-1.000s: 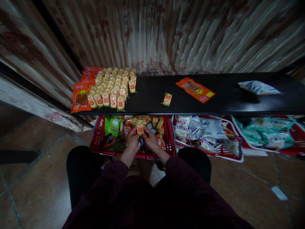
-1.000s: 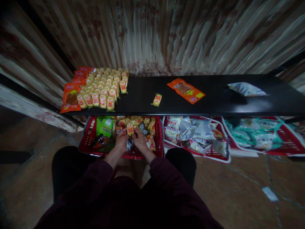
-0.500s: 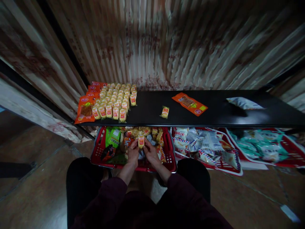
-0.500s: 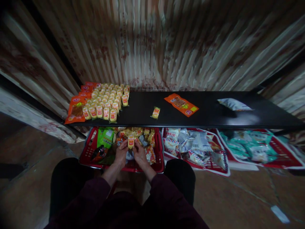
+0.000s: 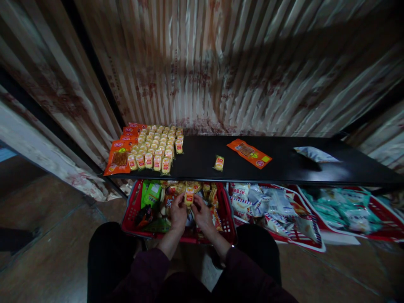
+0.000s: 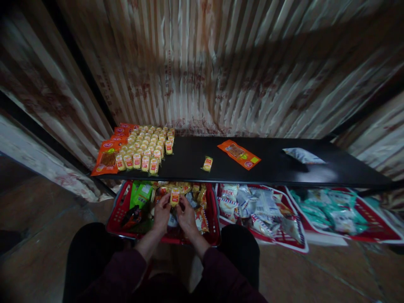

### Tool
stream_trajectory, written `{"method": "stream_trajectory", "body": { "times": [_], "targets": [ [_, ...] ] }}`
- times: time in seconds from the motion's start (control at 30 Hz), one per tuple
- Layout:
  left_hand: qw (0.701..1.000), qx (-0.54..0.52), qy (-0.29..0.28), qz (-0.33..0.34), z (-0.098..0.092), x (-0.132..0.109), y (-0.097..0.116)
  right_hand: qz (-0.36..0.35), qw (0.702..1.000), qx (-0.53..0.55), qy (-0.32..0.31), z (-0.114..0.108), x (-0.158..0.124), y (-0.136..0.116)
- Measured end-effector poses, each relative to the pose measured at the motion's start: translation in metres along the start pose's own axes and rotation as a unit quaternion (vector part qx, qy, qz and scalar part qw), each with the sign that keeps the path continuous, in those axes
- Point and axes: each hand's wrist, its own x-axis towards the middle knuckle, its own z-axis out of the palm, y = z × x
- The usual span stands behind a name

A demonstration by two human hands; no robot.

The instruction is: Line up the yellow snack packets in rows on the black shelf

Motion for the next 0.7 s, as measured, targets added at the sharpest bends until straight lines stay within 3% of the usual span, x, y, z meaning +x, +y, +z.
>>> {"method": "stream_trajectory", "body": {
  "times": [0.43, 0.7],
  "targets": [
    [0.996, 0.041, 0.024, 0.078, 0.009, 0.016, 0.042, -0.019, 1.000, -0.008, 0.009, 0.004, 0.031, -0.028],
    [0.990, 0.063, 0.034, 0.120, 0.013, 0.040, 0.056, -0.035, 0.999, -0.009, 0.003, 0.012, 0.061, -0.040]
  ]
}}
